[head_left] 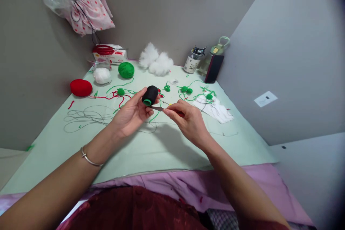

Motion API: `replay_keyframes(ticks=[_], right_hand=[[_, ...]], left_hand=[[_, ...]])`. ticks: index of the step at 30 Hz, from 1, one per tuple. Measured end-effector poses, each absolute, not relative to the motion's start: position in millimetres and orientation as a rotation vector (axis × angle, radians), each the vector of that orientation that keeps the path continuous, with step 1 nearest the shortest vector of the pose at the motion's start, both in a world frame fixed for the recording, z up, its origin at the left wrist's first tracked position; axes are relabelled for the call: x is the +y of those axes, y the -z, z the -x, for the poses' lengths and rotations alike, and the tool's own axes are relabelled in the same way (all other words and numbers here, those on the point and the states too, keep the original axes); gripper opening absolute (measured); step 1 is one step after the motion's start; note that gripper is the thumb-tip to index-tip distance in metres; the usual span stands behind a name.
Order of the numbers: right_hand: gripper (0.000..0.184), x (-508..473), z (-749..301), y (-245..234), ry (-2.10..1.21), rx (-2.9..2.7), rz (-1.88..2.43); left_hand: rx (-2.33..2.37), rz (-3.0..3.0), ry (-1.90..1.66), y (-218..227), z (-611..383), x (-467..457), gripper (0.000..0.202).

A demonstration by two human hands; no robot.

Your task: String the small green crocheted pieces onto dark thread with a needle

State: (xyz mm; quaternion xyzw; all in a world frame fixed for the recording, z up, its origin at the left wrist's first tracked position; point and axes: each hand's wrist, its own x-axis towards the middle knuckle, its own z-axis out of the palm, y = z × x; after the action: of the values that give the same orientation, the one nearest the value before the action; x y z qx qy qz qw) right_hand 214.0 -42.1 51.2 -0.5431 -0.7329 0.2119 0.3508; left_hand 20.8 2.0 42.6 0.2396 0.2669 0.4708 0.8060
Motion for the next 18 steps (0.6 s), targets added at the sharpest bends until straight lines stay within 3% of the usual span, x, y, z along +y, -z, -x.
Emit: replay_keyframes(ticks=[9, 18], right_hand=[[0.031, -45, -239, -33, -1.267, -1.356, 1.174], [0.043, -56, -229, -32, -1.268, -1.305, 1.261]], left_hand=[[0.709, -0.668, -1.08, -27, -27, -5, 0.024], [0.753, -1.133, -0.824, -23, -49, -27, 0.04]])
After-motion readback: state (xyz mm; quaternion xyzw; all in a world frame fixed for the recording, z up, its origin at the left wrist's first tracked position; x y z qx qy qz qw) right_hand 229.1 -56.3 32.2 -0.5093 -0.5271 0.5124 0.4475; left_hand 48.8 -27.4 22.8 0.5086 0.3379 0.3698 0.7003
